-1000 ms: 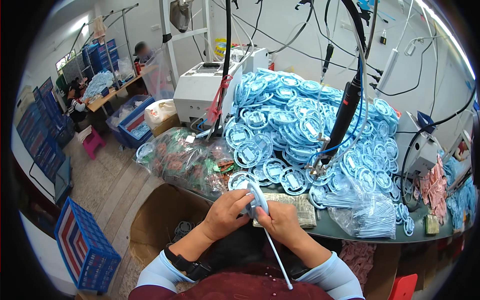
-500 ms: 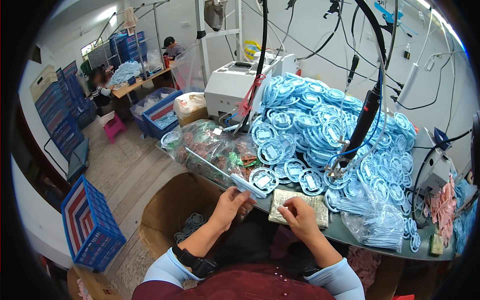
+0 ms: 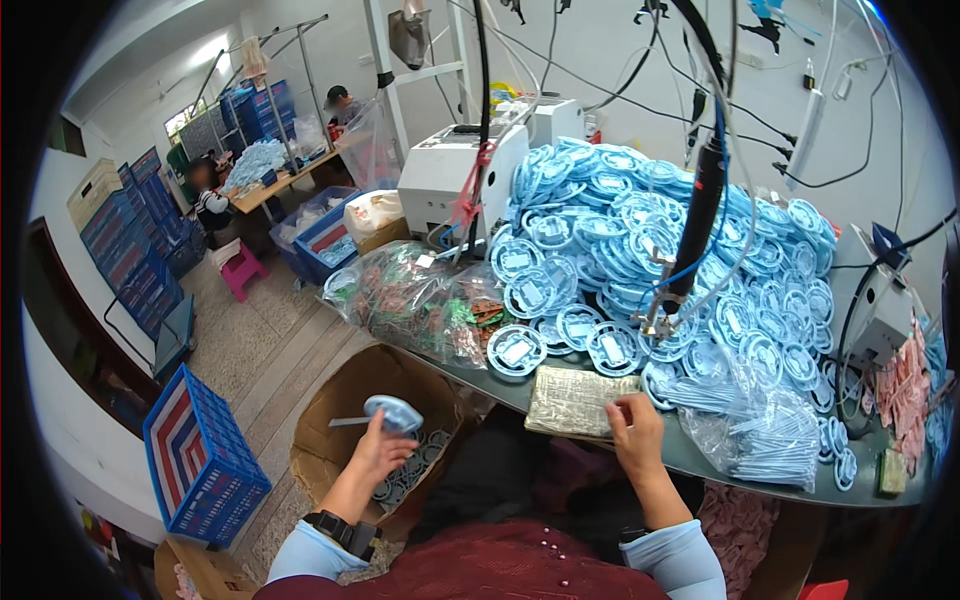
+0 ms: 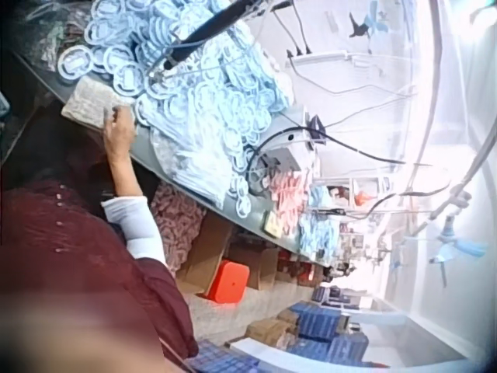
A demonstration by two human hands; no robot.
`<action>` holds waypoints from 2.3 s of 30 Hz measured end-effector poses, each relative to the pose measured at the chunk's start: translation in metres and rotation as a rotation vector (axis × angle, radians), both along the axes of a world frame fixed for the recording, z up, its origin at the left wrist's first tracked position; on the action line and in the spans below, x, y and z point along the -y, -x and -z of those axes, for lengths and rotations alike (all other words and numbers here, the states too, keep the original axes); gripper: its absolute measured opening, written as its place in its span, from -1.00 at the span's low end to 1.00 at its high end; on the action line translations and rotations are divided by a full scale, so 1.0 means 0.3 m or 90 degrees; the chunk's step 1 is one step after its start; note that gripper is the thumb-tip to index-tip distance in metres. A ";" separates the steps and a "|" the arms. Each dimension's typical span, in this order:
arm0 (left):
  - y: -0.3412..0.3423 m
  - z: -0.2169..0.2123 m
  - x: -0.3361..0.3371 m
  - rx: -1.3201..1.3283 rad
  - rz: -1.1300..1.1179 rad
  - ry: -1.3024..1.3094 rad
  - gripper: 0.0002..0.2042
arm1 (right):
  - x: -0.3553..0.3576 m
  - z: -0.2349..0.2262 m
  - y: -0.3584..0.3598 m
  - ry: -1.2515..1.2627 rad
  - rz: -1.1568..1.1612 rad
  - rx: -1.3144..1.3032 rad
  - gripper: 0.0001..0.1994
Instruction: Assembling small electronic components into blue plastic circular housings using an electric screwdriver.
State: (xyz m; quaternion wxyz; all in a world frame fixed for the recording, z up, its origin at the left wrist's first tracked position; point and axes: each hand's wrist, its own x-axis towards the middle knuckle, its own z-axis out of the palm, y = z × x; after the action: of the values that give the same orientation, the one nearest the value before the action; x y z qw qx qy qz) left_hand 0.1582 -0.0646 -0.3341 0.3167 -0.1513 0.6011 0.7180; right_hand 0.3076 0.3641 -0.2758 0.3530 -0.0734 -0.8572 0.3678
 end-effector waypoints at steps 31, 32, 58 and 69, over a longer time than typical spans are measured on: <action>-0.008 -0.240 -0.779 -1.188 0.430 0.240 -0.82 | 0.043 0.037 0.097 -0.303 -0.051 0.113 -0.46; 0.001 -0.249 -0.780 -1.176 0.416 0.247 -0.82 | 0.037 0.043 0.108 -0.306 -0.054 0.117 -0.46; 0.322 -0.207 -0.760 -1.045 0.372 0.474 -0.64 | 0.020 0.048 0.038 -0.257 0.038 0.139 -0.47; 0.220 -0.233 -0.721 -1.018 0.499 0.298 -0.68 | 0.023 0.042 0.016 -0.215 0.053 0.150 -0.43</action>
State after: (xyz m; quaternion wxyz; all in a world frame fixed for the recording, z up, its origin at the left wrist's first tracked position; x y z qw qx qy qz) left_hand 0.0923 0.1517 -0.2642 -0.0110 0.5444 0.7792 0.3103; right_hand 0.3030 0.3572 -0.2885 0.2722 -0.0910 -0.9383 0.1930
